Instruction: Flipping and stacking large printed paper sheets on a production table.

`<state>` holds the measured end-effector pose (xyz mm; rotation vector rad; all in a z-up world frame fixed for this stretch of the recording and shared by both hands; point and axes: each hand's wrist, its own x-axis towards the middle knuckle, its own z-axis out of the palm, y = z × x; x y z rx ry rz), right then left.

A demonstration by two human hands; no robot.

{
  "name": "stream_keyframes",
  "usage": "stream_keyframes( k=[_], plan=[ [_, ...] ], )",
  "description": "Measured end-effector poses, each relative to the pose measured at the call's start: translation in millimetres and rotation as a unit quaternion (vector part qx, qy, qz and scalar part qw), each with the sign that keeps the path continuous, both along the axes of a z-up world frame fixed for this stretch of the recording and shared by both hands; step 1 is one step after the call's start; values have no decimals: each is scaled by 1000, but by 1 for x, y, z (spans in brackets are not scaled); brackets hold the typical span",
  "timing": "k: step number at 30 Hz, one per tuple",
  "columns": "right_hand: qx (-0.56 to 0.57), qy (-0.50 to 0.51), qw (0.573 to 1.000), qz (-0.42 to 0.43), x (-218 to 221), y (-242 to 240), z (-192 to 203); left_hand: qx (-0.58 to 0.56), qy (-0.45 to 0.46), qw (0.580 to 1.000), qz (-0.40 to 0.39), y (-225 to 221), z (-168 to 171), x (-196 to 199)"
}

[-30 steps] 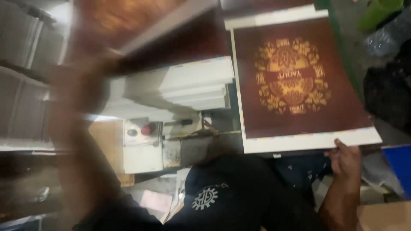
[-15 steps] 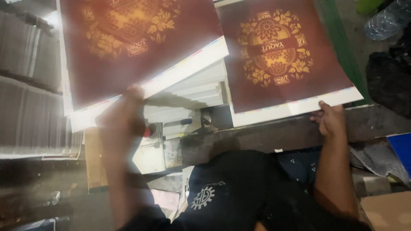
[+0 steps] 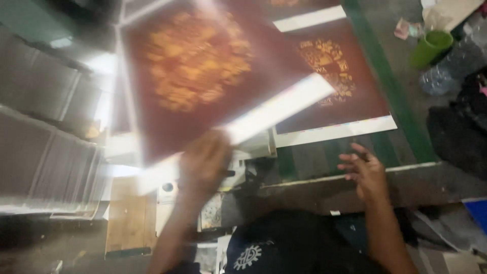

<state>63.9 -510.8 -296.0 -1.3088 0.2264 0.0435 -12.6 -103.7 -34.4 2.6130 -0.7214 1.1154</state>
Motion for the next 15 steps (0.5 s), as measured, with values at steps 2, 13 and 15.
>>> stream_keyframes(
  k=[2,13,15],
  plan=[
    [-3,-59,996,65,-3,39,60,30,21,999,0,-26,-17,11],
    [138,-122,982,37,0,43,108,57,52,970,-232,-38,9,-24],
    [144,-38,988,-27,0,4,62,3,63,990,-123,-2,-10,-21]
  ],
)
